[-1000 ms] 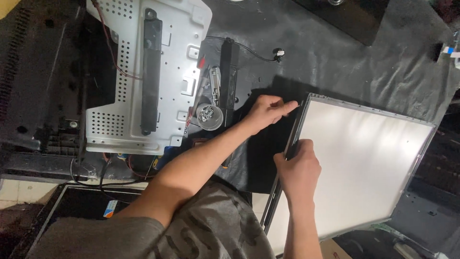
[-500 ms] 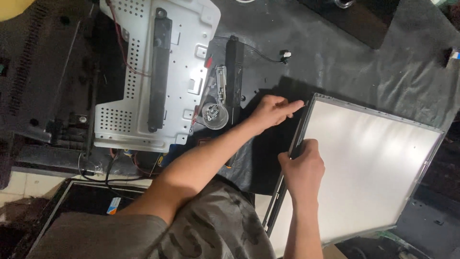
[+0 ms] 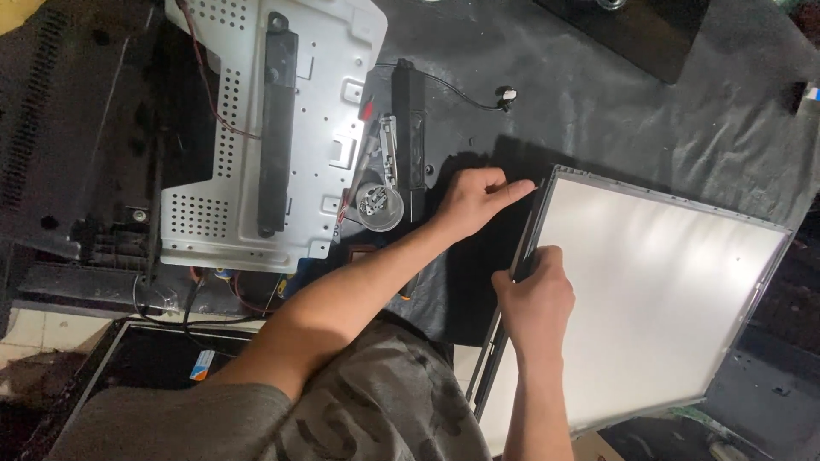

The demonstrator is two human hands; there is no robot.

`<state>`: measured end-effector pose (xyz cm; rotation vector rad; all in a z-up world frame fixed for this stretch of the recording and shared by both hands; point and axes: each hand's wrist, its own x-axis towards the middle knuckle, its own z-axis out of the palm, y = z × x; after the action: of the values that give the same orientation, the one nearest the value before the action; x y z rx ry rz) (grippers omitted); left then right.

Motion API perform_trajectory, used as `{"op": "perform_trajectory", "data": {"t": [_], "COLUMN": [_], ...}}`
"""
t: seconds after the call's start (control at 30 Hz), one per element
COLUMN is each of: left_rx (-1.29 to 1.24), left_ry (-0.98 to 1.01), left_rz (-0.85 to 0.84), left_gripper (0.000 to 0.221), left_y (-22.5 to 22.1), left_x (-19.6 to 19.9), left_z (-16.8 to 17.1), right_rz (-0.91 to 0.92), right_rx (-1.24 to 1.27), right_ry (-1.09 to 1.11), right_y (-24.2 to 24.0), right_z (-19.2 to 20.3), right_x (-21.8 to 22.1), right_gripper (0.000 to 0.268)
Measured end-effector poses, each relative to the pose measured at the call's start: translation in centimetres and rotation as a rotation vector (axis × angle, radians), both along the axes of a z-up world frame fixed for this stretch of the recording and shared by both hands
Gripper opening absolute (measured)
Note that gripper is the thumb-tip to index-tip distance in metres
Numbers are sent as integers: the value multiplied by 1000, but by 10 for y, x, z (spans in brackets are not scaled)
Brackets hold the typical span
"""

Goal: Removing the inner frame from a screen assembly using a prying tool

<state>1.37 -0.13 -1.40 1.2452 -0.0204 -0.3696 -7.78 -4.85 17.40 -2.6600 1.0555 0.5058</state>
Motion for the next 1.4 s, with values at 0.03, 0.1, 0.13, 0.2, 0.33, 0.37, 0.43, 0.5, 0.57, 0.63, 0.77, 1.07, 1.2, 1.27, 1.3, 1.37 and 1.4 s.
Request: {"op": "perform_trajectory", "data": {"t": [0.03,0.1,0.13,0.2,0.33,0.37,0.43,0.5,0.57,0.63,0.77,1.07,1.2,1.27,1.3,1.37,1.4], "left_rx": [-8,-15,-27,-45,92,157,174,191,315,269,120,895,1005,1040,1040,883,880], "left_ry": [4,9,18,27,-75,-105,-3,93,150,237,332,-250,-324,-317,-315,-271,-263], "left_rz": [-3,-8,-9,-19,37,65,31,-9,-9,-8,-21,-755,-1109,-1393,-1401,-1416,-1425], "left_gripper": [61,62,63,64,64,64,63,64,63,61,52,79,83,61,61,65,65], "left_y": [-3,-8,-10,-9,16,22,11,7,9,15,52,14,-7,-19,-18,-13,-12], "left_x": [0,-1,-1,-1,8,4,-11,-21,-29,-27,1,182,171,157,156,152,154], "left_z": [-4,-4,-1,2,19,28,14,6,5,39,160,160,113,72,75,82,83], "right_rz": [5,8,17,16,25,16,12,2,-4,-11,-4,-27,-75,-40,-45,-55,-61], "right_rx": [-7,-15,-18,-28,-14,-15,-22,-29,-61,-71,-70,50,78,116,120,174,179], "right_ry": [13,26,32,37,25,31,33,29,40,55,117,158,207,231,235,219,227], "right_y": [1,2,2,0,-3,-3,-2,-1,-3,-3,-4,-20,-23,-28,-31,-33,-33], "right_z": [0,-1,-1,-5,-16,-15,-11,-6,-2,-2,-9,-74,-83,-93,-93,-93,-94], "right_x": [1,1,1,-2,3,0,-1,-2,-3,-8,-21,-46,-39,-36,-34,-33,-27], "right_gripper": [32,33,33,34,35,36,36,36,37,38,38,30,27,25,25,33,33]}}
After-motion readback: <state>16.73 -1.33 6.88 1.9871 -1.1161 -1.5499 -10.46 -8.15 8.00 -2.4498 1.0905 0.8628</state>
